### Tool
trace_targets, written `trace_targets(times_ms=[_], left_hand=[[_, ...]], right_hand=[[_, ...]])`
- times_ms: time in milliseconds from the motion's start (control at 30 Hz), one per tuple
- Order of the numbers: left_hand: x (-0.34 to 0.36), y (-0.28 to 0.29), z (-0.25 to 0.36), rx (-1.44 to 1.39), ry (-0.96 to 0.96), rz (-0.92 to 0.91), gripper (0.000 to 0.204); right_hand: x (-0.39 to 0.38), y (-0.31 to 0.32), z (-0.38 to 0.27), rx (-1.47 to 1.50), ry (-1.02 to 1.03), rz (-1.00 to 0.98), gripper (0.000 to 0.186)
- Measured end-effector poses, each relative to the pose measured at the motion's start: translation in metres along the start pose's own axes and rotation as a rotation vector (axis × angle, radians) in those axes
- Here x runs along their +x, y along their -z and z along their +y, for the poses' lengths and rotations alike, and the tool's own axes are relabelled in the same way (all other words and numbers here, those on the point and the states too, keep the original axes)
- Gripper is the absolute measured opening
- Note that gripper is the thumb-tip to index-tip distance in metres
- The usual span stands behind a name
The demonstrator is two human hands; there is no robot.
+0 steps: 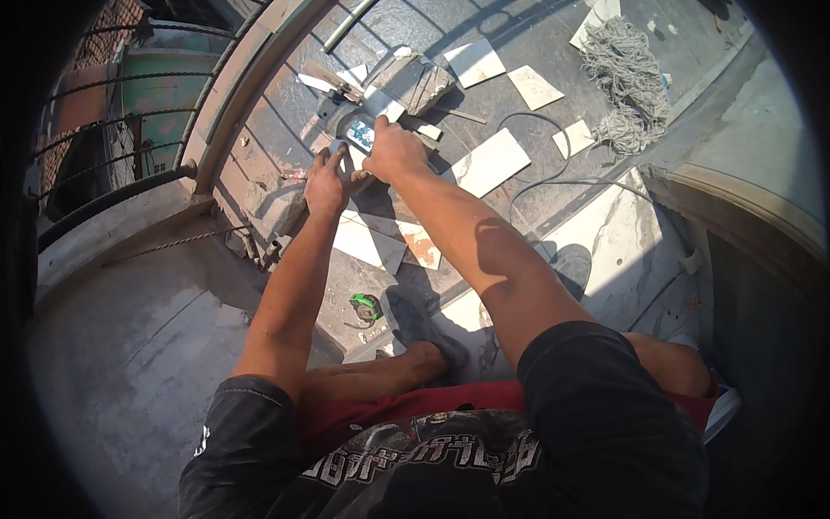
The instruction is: Measure and cut a piece of tile using a tape measure and an angle grinder.
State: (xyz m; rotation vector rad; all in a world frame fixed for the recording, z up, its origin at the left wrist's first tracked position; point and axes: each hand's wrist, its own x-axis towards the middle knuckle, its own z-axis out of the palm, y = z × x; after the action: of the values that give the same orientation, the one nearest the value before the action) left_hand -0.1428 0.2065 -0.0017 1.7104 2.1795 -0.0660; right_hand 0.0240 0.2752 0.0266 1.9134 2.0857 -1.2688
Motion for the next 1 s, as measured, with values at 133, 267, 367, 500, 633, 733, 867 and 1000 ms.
trace_targets(times_ms=[133, 267, 367, 500, 633, 733, 867, 1000], left_hand=[[0.001, -0.004, -0.003, 0.017, -0.014, 0.02, 0.078], [0.001, -0.006, -0.008, 0.028, -0.034, 0.036, 0.082], [0.0, -0.007, -0.008, 0.011, -0.033, 0.03, 0.082], [0.001, -0.007, -0.006, 0.011, -0.021, 0.028, 0.082], [0.002, -0.008, -0.008, 0.023, -0.033, 0.036, 0.08], [0.002, -0.009, -0.009, 0.035, -0.025, 0.032, 0.079], [0.001, -0.007, -0.006, 0.036, -0.018, 0.032, 0.079], [-0.002, -0.003, -0.001, 0.044, 0.004, 0.019, 0.069]], right_hand=[[0.0, 0.0, -0.001, -0.014, 0.004, -0.008, 0.069], [0.0, 0.001, -0.003, -0.011, 0.003, -0.011, 0.069], [0.0, 0.0, -0.001, -0.009, 0.005, -0.008, 0.069], [0.001, -0.004, 0.001, -0.003, 0.013, 0.018, 0.066], [0.001, -0.004, 0.001, -0.011, 0.017, 0.021, 0.066], [0.001, -0.004, 0.001, -0.006, 0.017, 0.01, 0.066], [0.002, -0.004, 0.001, -0.016, 0.018, 0.013, 0.066], [0.002, -0.006, 0.001, -0.021, 0.018, 0.013, 0.066]])
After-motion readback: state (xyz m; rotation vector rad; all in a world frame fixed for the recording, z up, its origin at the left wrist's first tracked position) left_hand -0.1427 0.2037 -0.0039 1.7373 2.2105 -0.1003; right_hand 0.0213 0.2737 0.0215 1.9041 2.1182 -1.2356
